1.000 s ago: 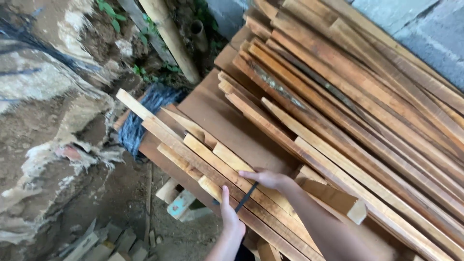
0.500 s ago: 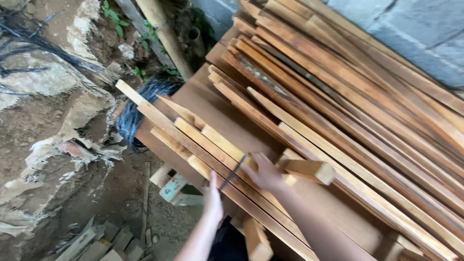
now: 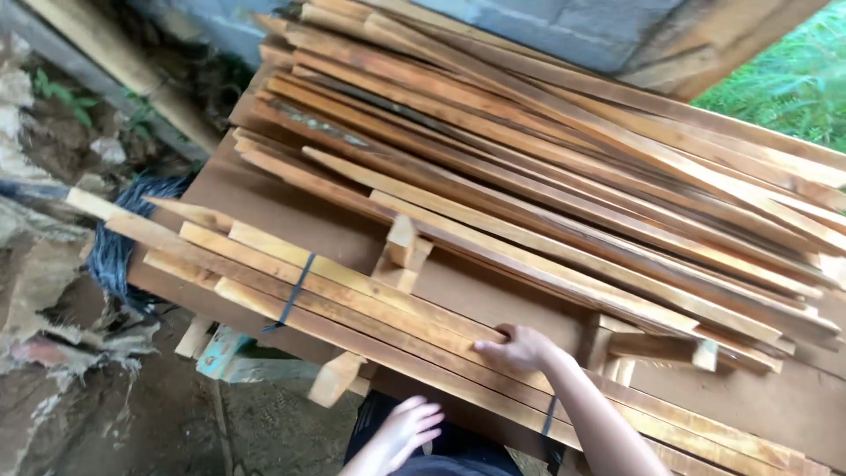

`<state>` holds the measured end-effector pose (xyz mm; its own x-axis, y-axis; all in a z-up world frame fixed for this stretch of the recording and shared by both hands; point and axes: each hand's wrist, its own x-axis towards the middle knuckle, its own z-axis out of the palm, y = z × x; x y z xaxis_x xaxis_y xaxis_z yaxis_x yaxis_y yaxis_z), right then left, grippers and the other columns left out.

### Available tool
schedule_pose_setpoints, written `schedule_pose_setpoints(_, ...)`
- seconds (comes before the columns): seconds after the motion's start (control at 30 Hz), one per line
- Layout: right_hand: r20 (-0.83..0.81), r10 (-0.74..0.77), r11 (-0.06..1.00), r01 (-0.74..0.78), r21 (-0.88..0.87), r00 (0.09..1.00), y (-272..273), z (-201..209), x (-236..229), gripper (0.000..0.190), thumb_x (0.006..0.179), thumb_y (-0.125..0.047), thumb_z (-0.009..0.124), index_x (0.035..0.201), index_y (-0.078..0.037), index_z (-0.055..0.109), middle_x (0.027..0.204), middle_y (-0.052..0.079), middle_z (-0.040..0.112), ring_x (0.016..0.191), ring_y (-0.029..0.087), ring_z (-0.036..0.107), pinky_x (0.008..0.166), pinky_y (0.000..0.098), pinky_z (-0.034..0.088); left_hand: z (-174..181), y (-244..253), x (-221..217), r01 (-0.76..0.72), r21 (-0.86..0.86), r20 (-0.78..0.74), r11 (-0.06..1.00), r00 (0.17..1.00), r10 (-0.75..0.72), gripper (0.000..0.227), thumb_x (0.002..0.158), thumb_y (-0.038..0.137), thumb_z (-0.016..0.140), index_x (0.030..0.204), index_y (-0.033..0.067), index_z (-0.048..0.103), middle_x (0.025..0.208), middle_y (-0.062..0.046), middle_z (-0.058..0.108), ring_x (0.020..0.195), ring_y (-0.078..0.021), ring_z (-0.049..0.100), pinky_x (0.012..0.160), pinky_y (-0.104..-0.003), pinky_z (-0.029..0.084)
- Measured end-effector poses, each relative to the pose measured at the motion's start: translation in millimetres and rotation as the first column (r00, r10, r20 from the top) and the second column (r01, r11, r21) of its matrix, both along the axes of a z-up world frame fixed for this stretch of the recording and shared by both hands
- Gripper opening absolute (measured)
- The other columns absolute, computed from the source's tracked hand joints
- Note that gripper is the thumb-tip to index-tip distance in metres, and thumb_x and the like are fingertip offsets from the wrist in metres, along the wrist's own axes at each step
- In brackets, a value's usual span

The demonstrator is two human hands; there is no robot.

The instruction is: Bundling together thin strips of wood using wire ties.

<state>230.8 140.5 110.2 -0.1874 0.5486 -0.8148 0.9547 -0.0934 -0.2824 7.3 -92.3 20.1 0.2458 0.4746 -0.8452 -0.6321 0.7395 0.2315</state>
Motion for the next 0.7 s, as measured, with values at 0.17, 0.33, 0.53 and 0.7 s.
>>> schedule_pose_setpoints(0.17, -0.046, 0.019, 0.966, -0.031, -0.257, 0.999, 15, -37, 7, 0.127, 0.054, -0.09, 0.059, 0.154, -0.012, 0.045, 0.162, 0.009, 0.042, 0.149, 0.034, 0.041, 0.126, 0.0562, 0.03, -25, 51, 65, -0.37, -0.255, 0.008, 0.893, 0.923, 0.385, 0.014, 0.086, -0.009, 0.05, 0.1, -0.0094, 0.052, 0.129, -0.036, 0.05, 0.121, -0.0462, 0.049, 0.109, -0.054, 0.046)
schedule_pose_setpoints(0.33, -0.03, 0.073, 0.957, -0.078, -0.281, 0.997, 15, -22, 3, 0.135, 0.045, -0.095, 0.049, 0.156, -0.017, 0.04, 0.165, 0.009, 0.035, 0.151, 0.037, 0.036, 0.124, 0.0631, 0.027, -39, 55, 74, -0.371, -0.188, 0.006, 0.909, 0.925, 0.379, 0.021, 0.075, -0.013, 0.047, 0.095, -0.0062, 0.045, 0.129, -0.033, 0.048, 0.123, -0.0469, 0.05, 0.109, -0.054, 0.045)
schedule_pose_setpoints(0.53, -0.078, 0.201, 0.979, -0.203, -0.014, 0.976, 6, 1, 5, 0.118, 0.056, -0.094, 0.052, 0.137, -0.008, 0.06, 0.135, 0.017, 0.063, 0.122, 0.037, 0.064, 0.103, 0.0574, 0.053, -20, 61, 70, -0.393, -0.275, -0.015, 0.877, 0.914, 0.405, 0.026, 0.072, -0.005, 0.043, 0.098, -0.004, 0.046, 0.132, -0.033, 0.045, 0.12, -0.0447, 0.045, 0.113, -0.059, 0.04)
schedule_pose_setpoints(0.7, -0.033, 0.115, 0.983, -0.109, 0.147, 0.993, -25, 41, 12, 0.113, 0.063, -0.097, 0.059, 0.138, -0.012, 0.059, 0.134, 0.016, 0.067, 0.131, 0.031, 0.062, 0.108, 0.0473, 0.05, -20, 63, 66, -0.383, -0.229, -0.039, 0.895, 0.922, 0.385, 0.09, 0.063, -0.018, 0.044, 0.151, -0.0077, 0.026, 0.145, -0.024, 0.032, 0.142, -0.0446, 0.033, 0.121, -0.064, 0.026)
